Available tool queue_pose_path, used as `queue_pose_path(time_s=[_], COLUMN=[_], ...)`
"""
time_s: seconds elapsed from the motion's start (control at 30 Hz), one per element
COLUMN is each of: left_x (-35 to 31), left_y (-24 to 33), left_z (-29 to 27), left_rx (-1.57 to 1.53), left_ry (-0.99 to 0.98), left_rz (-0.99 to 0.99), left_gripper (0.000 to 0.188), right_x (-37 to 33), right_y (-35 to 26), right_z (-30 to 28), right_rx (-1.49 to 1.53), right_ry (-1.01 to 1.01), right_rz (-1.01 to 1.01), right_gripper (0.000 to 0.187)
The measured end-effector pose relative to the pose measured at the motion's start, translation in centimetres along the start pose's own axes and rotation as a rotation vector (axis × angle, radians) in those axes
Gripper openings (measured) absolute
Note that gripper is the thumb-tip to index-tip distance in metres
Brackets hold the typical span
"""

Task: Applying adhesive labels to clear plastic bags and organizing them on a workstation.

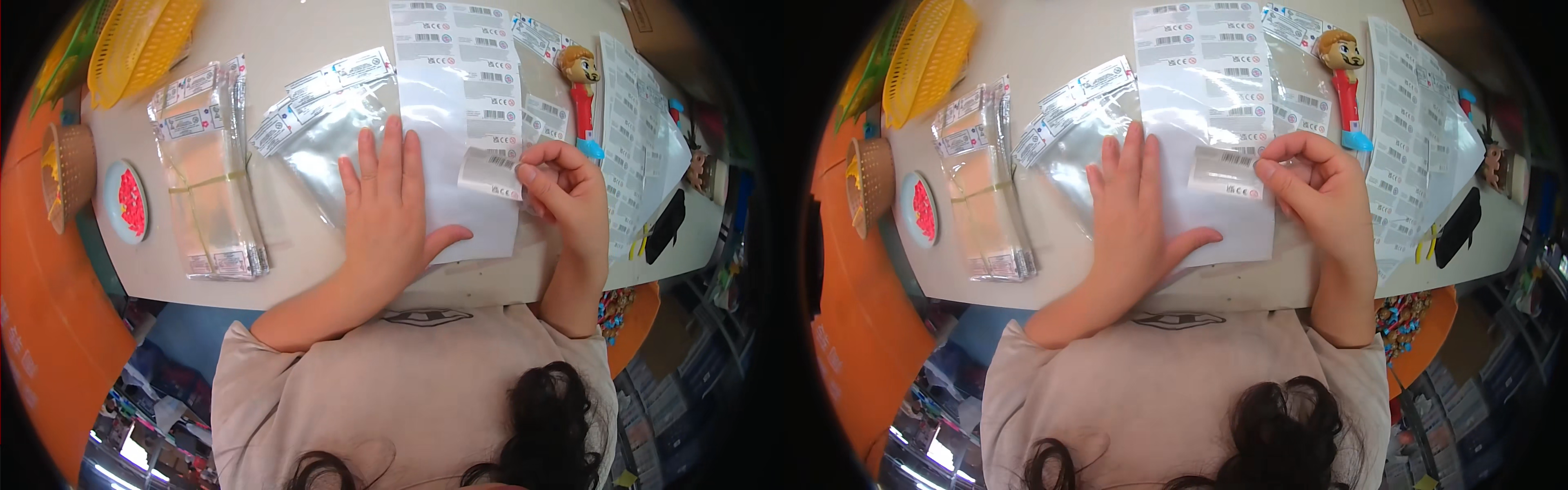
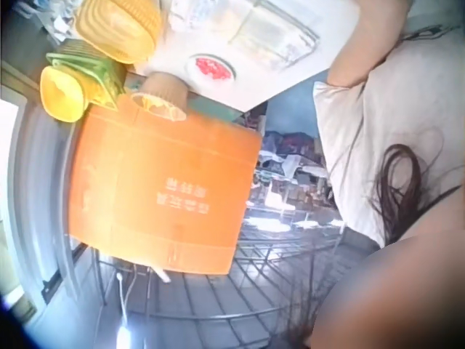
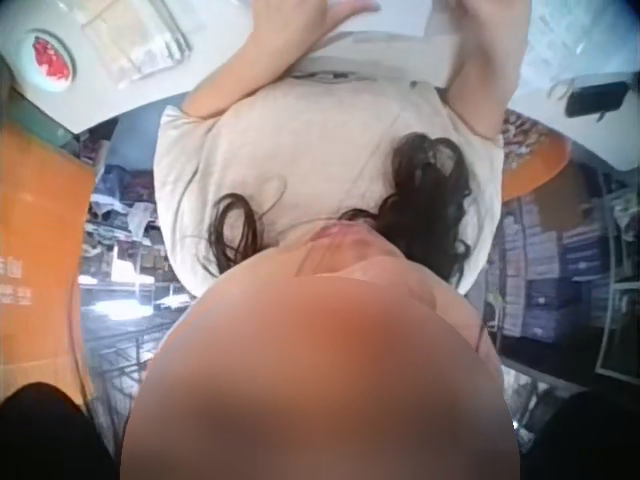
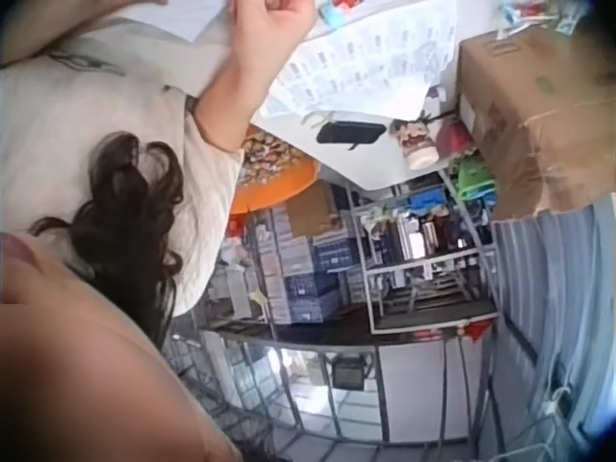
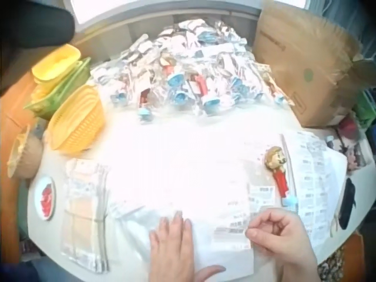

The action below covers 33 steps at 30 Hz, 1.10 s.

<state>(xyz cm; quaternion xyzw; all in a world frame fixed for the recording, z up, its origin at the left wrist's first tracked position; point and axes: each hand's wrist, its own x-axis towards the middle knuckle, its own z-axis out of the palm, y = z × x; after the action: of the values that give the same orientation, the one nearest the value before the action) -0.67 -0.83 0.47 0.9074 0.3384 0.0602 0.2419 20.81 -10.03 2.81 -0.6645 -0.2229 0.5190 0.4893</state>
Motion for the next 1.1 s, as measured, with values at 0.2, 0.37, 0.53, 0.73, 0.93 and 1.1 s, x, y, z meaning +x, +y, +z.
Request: queue_pose_path(time_s=[0.2,0.37,0.53,0.73,0.93,1.1], left_x=[-0.4,-0.3,-0.6,-0.6,-0.3,-0.3], left_y=[-0.1,-0.1,-0.1,-0.6,-1.3,-1.8], left_z=[0.6,1.0,1.2,1.9,2.0,1.9], left_rx=[0.038,0.065,0.095,0.008,-0.019,-0.013], left_ry=[0.049,0.048,0.079,0.211,0.319,0.394], left_rz=[0.030,0.026,0.020,0.056,0.097,0.100], left_gripper=[0.115,0.115,0.114,0.105,0.092,0.086], right_x=[0.0,-0.7,-1.0,-2.8,-3.3,-3.1], right_y=[-0.3,-0.1,0.5,2.3,4.0,4.2], right_z=[1.4,0.3,0.0,0.2,1.1,4.5], right_rx=[0.108,0.162,0.148,0.244,0.270,0.088], right_ry=[0.232,0.202,0.144,0.258,0.291,0.319], right_rz=[-0.188,-0.194,-0.230,-0.262,-0.519,-0.564], right_gripper=[0.017,0.017,0.016,0.029,0.069,0.094])
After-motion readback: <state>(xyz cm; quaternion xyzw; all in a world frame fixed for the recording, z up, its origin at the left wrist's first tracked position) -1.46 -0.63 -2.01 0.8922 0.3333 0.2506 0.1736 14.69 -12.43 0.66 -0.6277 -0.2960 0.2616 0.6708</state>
